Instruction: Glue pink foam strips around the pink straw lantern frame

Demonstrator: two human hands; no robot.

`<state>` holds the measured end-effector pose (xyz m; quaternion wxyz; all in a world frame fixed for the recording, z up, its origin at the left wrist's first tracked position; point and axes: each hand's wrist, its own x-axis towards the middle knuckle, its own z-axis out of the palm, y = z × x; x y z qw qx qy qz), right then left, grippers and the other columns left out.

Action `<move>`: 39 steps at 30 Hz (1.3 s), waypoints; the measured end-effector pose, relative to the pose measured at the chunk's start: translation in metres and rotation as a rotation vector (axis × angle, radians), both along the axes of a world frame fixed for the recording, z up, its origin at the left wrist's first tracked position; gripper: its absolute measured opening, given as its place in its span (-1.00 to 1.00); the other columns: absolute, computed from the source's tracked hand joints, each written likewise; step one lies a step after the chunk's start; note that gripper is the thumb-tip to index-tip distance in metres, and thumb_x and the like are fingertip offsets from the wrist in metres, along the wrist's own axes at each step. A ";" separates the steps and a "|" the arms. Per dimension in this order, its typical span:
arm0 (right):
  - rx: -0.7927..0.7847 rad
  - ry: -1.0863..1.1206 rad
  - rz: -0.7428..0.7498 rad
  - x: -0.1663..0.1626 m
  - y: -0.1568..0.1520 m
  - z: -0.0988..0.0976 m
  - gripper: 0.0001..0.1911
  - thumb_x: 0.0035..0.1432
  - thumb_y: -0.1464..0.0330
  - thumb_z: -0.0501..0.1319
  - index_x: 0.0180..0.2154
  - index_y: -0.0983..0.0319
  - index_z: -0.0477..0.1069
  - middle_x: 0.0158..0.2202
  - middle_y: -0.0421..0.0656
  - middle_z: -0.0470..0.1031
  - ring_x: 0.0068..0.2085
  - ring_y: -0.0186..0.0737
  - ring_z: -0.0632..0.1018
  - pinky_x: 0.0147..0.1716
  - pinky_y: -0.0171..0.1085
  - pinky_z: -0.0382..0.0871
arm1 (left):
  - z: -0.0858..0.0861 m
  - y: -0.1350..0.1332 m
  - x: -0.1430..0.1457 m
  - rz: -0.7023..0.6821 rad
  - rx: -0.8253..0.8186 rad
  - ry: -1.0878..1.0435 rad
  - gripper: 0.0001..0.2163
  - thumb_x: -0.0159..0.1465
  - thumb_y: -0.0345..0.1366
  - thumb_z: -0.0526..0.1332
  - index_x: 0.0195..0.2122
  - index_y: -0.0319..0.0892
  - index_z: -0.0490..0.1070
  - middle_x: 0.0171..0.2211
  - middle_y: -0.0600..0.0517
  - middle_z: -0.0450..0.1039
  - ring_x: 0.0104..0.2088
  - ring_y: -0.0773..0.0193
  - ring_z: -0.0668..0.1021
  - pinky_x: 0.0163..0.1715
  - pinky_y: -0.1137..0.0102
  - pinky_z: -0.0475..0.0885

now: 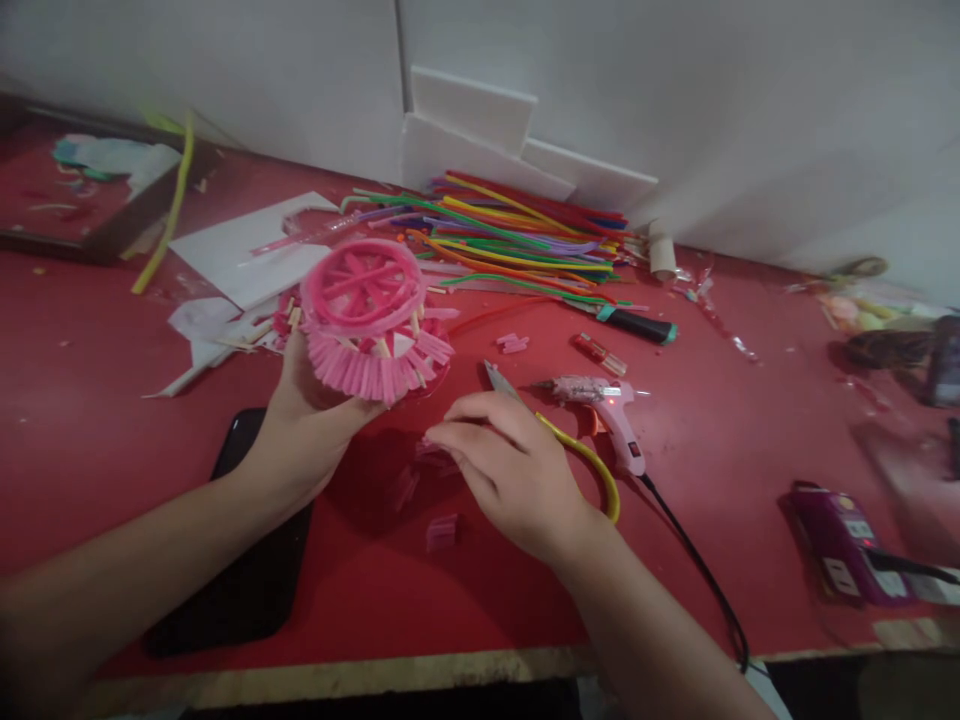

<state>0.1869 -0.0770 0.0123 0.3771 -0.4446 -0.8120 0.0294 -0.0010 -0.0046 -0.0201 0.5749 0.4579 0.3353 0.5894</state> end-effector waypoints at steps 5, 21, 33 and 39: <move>0.151 0.047 -0.178 0.004 -0.006 0.005 -0.69 0.21 0.60 0.29 -0.09 0.13 0.58 -0.21 -0.19 0.60 -0.19 -0.29 0.62 -0.12 -0.26 0.56 | -0.001 -0.001 -0.001 -0.038 0.058 0.038 -0.38 -0.07 -0.47 0.55 -0.04 -0.03 0.28 -0.01 0.02 0.53 0.00 0.21 0.61 0.01 0.33 0.55; 0.270 0.103 -0.270 -0.010 -0.006 0.007 -0.71 0.15 0.62 0.34 -0.14 0.19 0.53 -0.29 -0.19 0.62 -0.27 -0.24 0.64 -0.22 -0.22 0.62 | 0.001 -0.005 0.001 -0.179 0.206 0.063 -0.36 -0.01 -0.58 0.49 0.01 0.00 0.27 -0.10 0.12 0.50 -0.17 0.36 0.64 -0.09 0.45 0.58; 0.204 0.018 -0.257 -0.007 -0.008 0.007 -0.71 0.26 0.63 0.20 -0.11 0.20 0.55 -0.24 -0.15 0.55 -0.20 -0.23 0.61 -0.20 -0.19 0.54 | 0.005 -0.006 0.000 -0.199 0.123 0.063 -0.35 -0.03 -0.60 0.46 0.00 -0.01 0.24 -0.09 0.10 0.50 -0.11 0.30 0.63 -0.10 0.42 0.58; 0.214 -0.004 -0.242 -0.008 -0.007 0.007 -0.73 0.24 0.63 0.24 -0.11 0.22 0.55 -0.26 -0.15 0.55 -0.22 -0.25 0.59 -0.22 -0.21 0.52 | 0.003 -0.006 0.000 -0.189 0.142 0.080 -0.38 0.00 -0.54 0.49 0.00 -0.01 0.25 -0.09 0.10 0.52 -0.11 0.28 0.65 -0.11 0.41 0.58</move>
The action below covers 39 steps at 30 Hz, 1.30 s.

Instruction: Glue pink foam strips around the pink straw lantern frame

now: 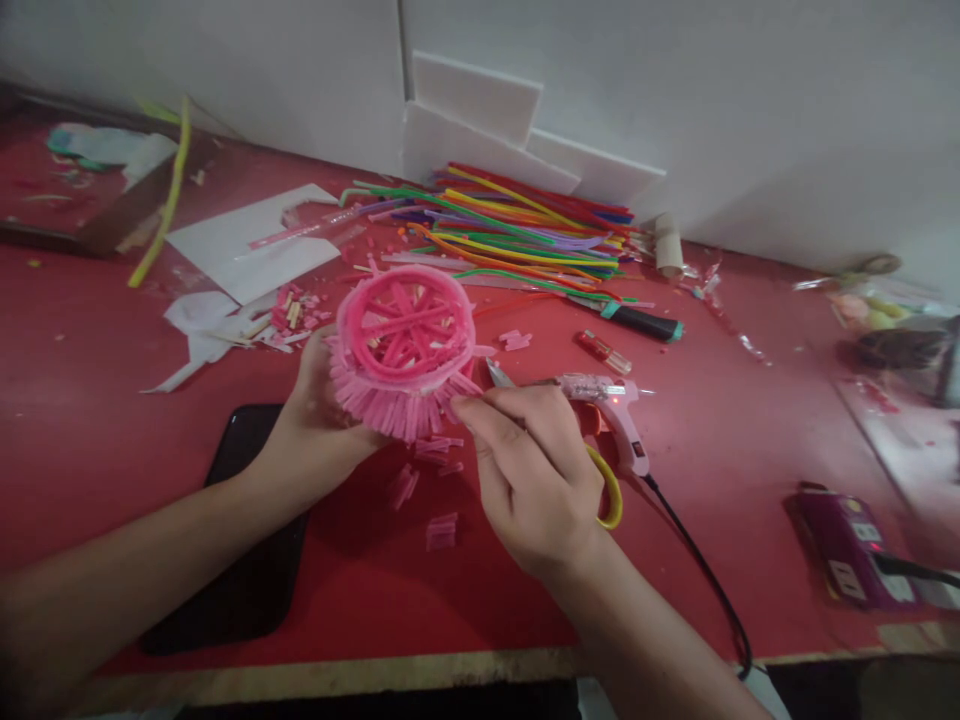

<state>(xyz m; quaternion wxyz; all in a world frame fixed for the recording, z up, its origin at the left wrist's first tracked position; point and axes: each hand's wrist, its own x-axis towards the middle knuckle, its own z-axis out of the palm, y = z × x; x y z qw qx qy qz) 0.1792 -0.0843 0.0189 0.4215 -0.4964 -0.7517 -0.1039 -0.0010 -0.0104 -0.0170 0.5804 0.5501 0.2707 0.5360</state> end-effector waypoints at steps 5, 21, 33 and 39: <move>0.033 -0.010 0.008 0.005 0.001 0.002 -0.73 0.22 0.58 0.28 -0.08 0.19 0.52 -0.26 -0.18 0.54 -0.23 -0.24 0.58 -0.21 -0.17 0.51 | 0.000 -0.001 -0.001 0.010 -0.018 0.020 -0.36 -0.02 -0.50 0.52 0.01 -0.02 0.26 -0.06 0.06 0.52 -0.07 0.26 0.64 -0.11 0.43 0.59; 0.184 -0.093 0.044 0.019 0.007 0.003 -0.72 0.12 0.55 0.42 -0.14 0.13 0.58 -0.24 -0.22 0.50 -0.26 -0.29 0.52 -0.24 -0.17 0.48 | 0.004 -0.002 0.000 -0.100 -0.091 -0.054 -0.35 -0.10 -0.48 0.59 -0.04 0.02 0.34 -0.09 0.12 0.55 -0.17 0.30 0.65 -0.23 0.48 0.62; 0.192 -0.126 0.073 0.022 0.005 0.004 -0.71 0.12 0.56 0.41 -0.14 0.13 0.60 -0.23 -0.18 0.51 -0.23 -0.23 0.50 -0.23 -0.15 0.47 | 0.007 -0.003 -0.002 -0.152 -0.127 -0.019 -0.35 -0.11 -0.49 0.59 -0.05 0.03 0.33 -0.11 0.11 0.57 -0.21 0.26 0.66 -0.29 0.45 0.64; 0.215 -0.125 0.036 0.020 0.005 0.002 -0.73 0.15 0.51 0.40 -0.15 0.07 0.57 -0.21 -0.21 0.50 -0.25 -0.25 0.51 -0.24 -0.15 0.50 | 0.012 -0.004 -0.001 -0.150 -0.147 -0.041 -0.37 -0.11 -0.53 0.57 -0.08 0.01 0.34 -0.12 0.11 0.57 -0.20 0.28 0.66 -0.27 0.46 0.66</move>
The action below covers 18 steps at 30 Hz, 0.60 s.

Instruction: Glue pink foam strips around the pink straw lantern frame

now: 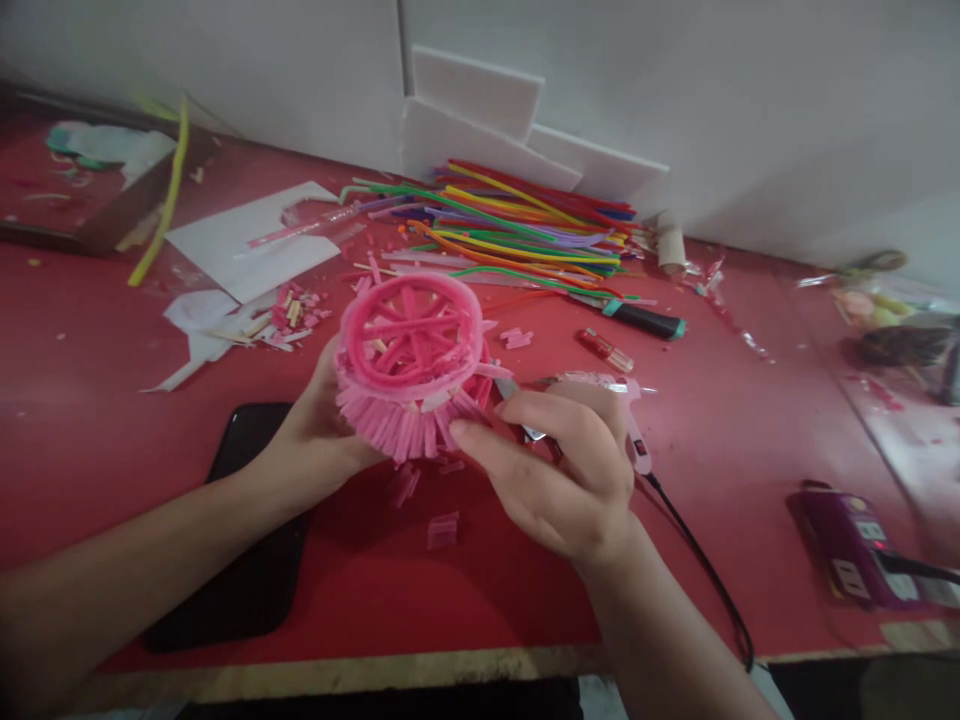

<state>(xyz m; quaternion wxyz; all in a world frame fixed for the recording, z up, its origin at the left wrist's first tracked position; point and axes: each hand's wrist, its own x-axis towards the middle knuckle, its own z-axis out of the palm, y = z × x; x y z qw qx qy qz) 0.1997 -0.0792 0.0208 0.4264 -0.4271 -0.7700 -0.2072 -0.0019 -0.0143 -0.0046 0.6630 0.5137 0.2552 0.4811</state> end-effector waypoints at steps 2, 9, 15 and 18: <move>0.005 -0.012 -0.016 0.000 0.000 -0.001 -0.73 0.14 0.48 0.43 -0.15 0.05 0.57 -0.19 -0.23 0.49 -0.24 -0.26 0.51 -0.23 -0.15 0.51 | 0.001 0.000 0.000 0.015 -0.010 0.018 -0.37 -0.12 -0.52 0.58 -0.09 0.01 0.35 -0.12 0.11 0.57 -0.21 0.26 0.67 -0.29 0.44 0.67; -0.004 0.002 -0.025 0.000 -0.003 0.002 -0.69 0.07 0.53 0.44 -0.19 0.04 0.58 -0.22 -0.18 0.51 -0.28 -0.19 0.52 -0.26 -0.08 0.50 | -0.002 0.001 0.000 -0.004 0.018 -0.007 -0.38 -0.09 -0.48 0.58 -0.06 0.02 0.35 -0.14 0.11 0.60 -0.20 0.26 0.68 -0.25 0.43 0.68; 0.016 0.012 0.046 0.001 -0.001 0.005 -0.81 0.13 0.46 0.38 -0.19 0.17 0.53 -0.21 -0.16 0.50 -0.27 -0.23 0.54 -0.24 -0.13 0.50 | -0.003 0.001 0.000 0.027 0.029 0.026 -0.40 -0.07 -0.44 0.58 -0.06 -0.01 0.34 -0.11 0.08 0.58 -0.20 0.25 0.68 -0.27 0.43 0.66; 0.016 0.035 0.041 0.000 0.000 0.005 -0.84 0.17 0.42 0.32 -0.16 0.19 0.51 -0.20 -0.16 0.50 -0.26 -0.24 0.53 -0.22 -0.14 0.50 | 0.000 0.000 0.000 0.039 0.032 0.034 -0.41 -0.06 -0.46 0.57 -0.06 -0.04 0.34 -0.13 0.07 0.58 -0.22 0.26 0.68 -0.27 0.42 0.66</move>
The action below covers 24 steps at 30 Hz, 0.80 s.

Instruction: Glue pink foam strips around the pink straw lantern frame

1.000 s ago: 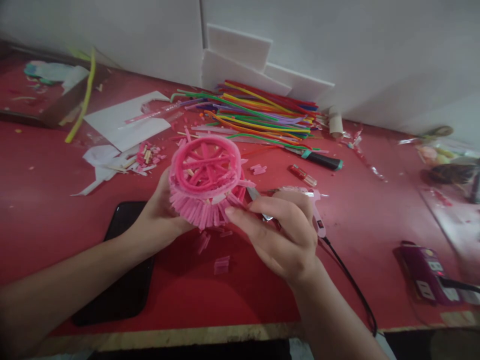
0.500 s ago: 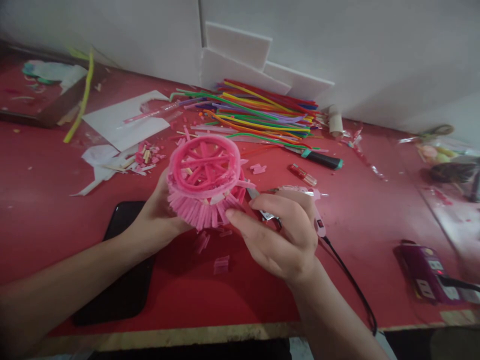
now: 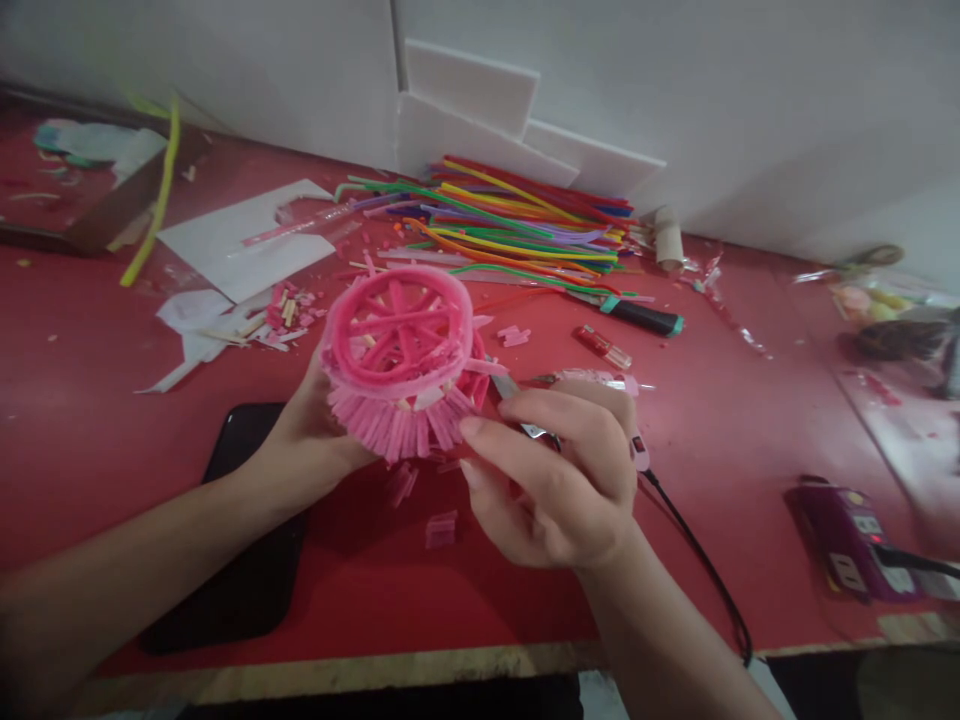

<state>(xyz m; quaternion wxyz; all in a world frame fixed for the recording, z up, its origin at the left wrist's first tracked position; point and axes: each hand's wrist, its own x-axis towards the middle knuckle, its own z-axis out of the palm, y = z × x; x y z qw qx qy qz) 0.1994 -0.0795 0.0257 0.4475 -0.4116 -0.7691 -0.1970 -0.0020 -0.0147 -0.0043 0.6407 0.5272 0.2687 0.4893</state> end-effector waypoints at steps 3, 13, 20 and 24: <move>-0.016 -0.033 -0.005 0.000 0.000 0.000 -0.79 0.18 0.41 0.30 -0.11 0.14 0.54 -0.16 -0.15 0.47 -0.22 -0.21 0.51 -0.20 -0.12 0.49 | 0.002 -0.001 0.000 0.008 -0.026 0.002 -0.39 -0.08 -0.51 0.56 -0.06 -0.03 0.35 -0.12 0.08 0.58 -0.19 0.27 0.67 -0.19 0.41 0.65; -0.061 -0.084 -0.062 0.000 -0.004 -0.001 -0.73 0.16 0.38 0.32 -0.06 0.07 0.55 -0.10 -0.09 0.47 -0.16 -0.09 0.53 -0.19 -0.03 0.49 | -0.009 0.001 -0.001 -0.027 0.052 -0.021 -0.40 -0.04 -0.43 0.57 -0.02 0.03 0.36 -0.06 0.08 0.58 -0.12 0.23 0.66 -0.14 0.38 0.64; 0.013 -0.043 -0.065 -0.004 -0.004 0.000 -0.84 0.15 0.36 0.31 -0.18 0.11 0.53 -0.08 -0.10 0.44 -0.16 -0.11 0.48 -0.18 -0.06 0.44 | -0.003 0.001 0.001 0.002 0.046 -0.005 -0.42 -0.06 -0.46 0.56 -0.08 0.01 0.36 -0.10 0.09 0.58 -0.16 0.25 0.66 -0.21 0.40 0.66; -0.010 -0.098 -0.115 -0.007 -0.007 -0.001 -0.74 0.02 0.26 0.51 -0.24 0.09 0.54 -0.09 -0.13 0.45 -0.17 -0.12 0.49 -0.21 -0.10 0.45 | -0.002 0.001 0.001 0.066 0.067 0.032 -0.40 -0.07 -0.48 0.55 -0.05 0.00 0.34 -0.09 0.06 0.57 -0.15 0.23 0.66 -0.17 0.37 0.67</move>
